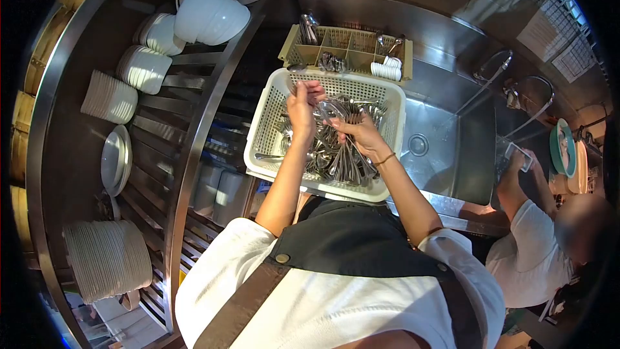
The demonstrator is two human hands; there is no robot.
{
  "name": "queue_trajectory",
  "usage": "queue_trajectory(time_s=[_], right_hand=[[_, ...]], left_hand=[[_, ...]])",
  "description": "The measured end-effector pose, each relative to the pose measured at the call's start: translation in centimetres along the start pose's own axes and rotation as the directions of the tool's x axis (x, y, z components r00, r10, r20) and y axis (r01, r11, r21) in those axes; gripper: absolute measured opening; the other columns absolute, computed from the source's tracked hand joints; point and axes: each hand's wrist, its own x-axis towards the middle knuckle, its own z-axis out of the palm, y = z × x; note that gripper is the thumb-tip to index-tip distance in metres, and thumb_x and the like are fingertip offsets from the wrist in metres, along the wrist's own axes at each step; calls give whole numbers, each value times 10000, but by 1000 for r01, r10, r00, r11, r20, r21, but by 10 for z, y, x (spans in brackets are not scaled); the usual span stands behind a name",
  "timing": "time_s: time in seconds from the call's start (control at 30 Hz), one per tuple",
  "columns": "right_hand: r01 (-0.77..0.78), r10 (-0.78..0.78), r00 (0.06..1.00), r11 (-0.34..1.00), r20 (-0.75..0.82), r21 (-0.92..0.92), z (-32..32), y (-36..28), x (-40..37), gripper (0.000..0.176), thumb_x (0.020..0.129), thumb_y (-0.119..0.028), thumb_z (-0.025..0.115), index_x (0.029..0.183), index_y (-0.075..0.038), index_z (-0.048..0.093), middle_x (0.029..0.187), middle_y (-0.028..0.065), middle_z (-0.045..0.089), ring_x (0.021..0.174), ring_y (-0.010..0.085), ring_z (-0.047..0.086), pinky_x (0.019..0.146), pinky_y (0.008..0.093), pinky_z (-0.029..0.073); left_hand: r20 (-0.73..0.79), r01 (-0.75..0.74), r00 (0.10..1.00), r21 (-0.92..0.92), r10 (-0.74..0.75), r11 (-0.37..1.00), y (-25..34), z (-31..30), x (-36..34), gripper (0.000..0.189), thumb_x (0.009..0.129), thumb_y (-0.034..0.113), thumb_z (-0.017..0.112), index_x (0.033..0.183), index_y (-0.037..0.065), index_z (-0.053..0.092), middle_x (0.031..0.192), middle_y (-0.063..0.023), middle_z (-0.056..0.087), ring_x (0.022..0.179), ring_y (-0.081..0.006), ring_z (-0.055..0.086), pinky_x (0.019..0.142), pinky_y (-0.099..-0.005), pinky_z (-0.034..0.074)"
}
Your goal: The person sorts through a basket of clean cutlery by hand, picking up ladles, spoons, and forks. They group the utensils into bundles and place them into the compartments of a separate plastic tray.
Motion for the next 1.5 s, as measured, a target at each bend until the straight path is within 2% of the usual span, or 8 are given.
queue_trajectory(time_s=[0.13, 0.2, 0.43, 0.77, 0.97, 1.1, 1.23, 1.5], right_hand=[[11, -8, 999, 996, -31, 89, -11, 3, -5, 196, 781, 77, 663, 964, 41, 602, 816, 112, 654, 644, 167, 620, 541, 294, 514], [56, -51, 996, 996, -80, 71, -6, -2, -6, 199, 784, 78, 656, 972, 45, 598, 826, 115, 651, 674, 177, 636, 557, 294, 529], [132, -152, 980, 979, -124, -154, -7, 14, 3, 191, 821, 46, 632, 1008, 34, 601, 852, 68, 644, 707, 155, 643, 569, 259, 531], [78, -78, 997, 997, 21, -27, -17, 37, 1, 483, 833, -23, 678, 1280, -39, 496, 1146, 51, 595, 1024, 125, 565, 890, 246, 458], [20, -1, 981, 995, 195, -93, -27, 39, 6, 416, 800, -7, 699, 1177, -35, 527, 911, 71, 650, 658, 126, 595, 573, 292, 519], [-7, 33, 989, 985, 146, -173, -11, 17, -3, 427, 791, 31, 684, 1184, -13, 521, 917, 93, 632, 697, 129, 604, 583, 261, 506], [188, -154, 981, 902, 117, -389, 10, 18, -14, 417, 784, 81, 643, 1160, -64, 535, 947, 83, 600, 713, 114, 600, 582, 248, 505], [267, -144, 942, 868, 302, -419, 20, 35, -29, 339, 831, 34, 632, 1149, -36, 538, 1029, 43, 612, 838, 112, 595, 742, 250, 493]], left_hand=[[155, 107, 980, 115, -125, 987, 3, -36, 10, 418, 1003, 320, 396, 1070, -37, 604, 798, -80, 620, 715, -143, 606, 674, -261, 490], [345, -382, 924, 798, 166, 466, -4, -46, 0, 349, 971, 246, 467, 1127, -39, 594, 786, -92, 615, 716, -139, 611, 680, -267, 492], [165, 187, 942, 467, -293, 864, 13, -24, -48, 290, 965, 179, 505, 1165, -18, 577, 732, -54, 591, 569, -123, 611, 498, -247, 497], [421, -220, 903, 633, -92, 742, -66, -57, -61, 632, 991, 498, 310, 1389, 11, 366, 1272, -122, 378, 1161, -218, 436, 966, -323, 390], [408, 360, 744, 423, -530, 831, -61, -81, -50, 675, 948, 608, 310, 1230, 29, 513, 1034, -116, 611, 1030, -195, 555, 833, -306, 473], [12, -3, 1000, 866, -16, 500, -34, -134, -8, 256, 879, 236, 581, 982, 22, 676, 988, -175, 674, 923, -320, 643, 801, -388, 486], [-193, 177, 965, 979, -176, -104, -19, -157, 19, 501, 808, 355, 661, 1077, -58, 574, 994, -264, 646, 917, -386, 640, 844, -467, 478], [-375, 428, 903, 831, -211, 354, -72, -184, 26, 502, 676, 191, 818, 1069, 7, 565, 901, -178, 667, 748, -264, 664, 651, -350, 534]])
